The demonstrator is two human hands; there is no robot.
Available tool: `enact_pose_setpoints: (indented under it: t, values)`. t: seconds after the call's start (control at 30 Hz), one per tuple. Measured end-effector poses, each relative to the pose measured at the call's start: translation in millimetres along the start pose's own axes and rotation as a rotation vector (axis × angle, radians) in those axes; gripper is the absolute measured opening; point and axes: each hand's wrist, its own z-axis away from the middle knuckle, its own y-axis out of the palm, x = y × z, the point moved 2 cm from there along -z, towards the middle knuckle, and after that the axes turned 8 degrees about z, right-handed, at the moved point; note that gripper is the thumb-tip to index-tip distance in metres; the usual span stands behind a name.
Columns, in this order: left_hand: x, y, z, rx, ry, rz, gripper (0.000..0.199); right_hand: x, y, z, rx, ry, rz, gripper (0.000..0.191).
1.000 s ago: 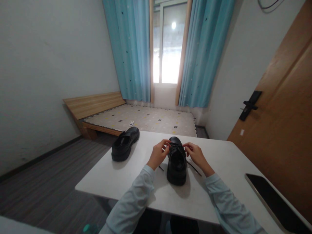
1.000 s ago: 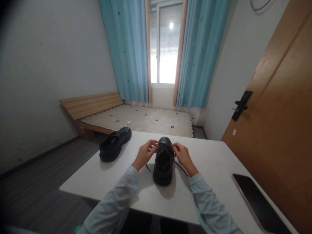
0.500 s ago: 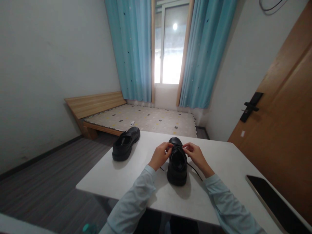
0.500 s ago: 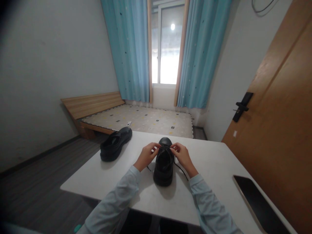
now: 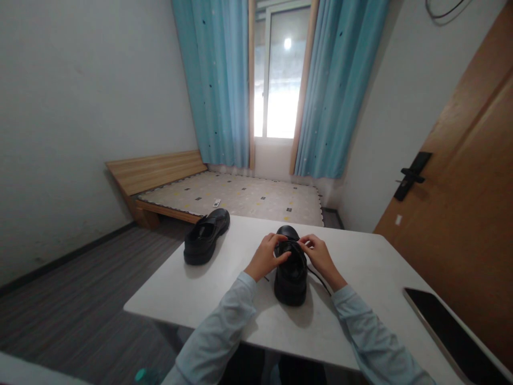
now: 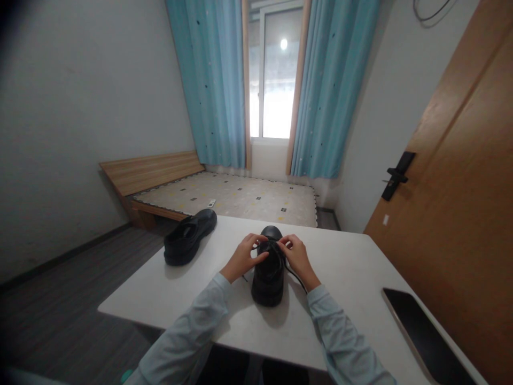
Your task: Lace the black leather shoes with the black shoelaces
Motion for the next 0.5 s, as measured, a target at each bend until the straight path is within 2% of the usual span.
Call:
enact_pose_setpoints:
  t: [0.2,0.5]
  values:
    - [3,2.1,0,-0.005,-0.023,0.014,0.037,10,0,0,-0.076,-0.096,0.109,0.020]
    - [3,4.1,-1,-0.011,-0.045,0.026,0.039,20,-1,2,-0.104,-0.171,0.219,0.009]
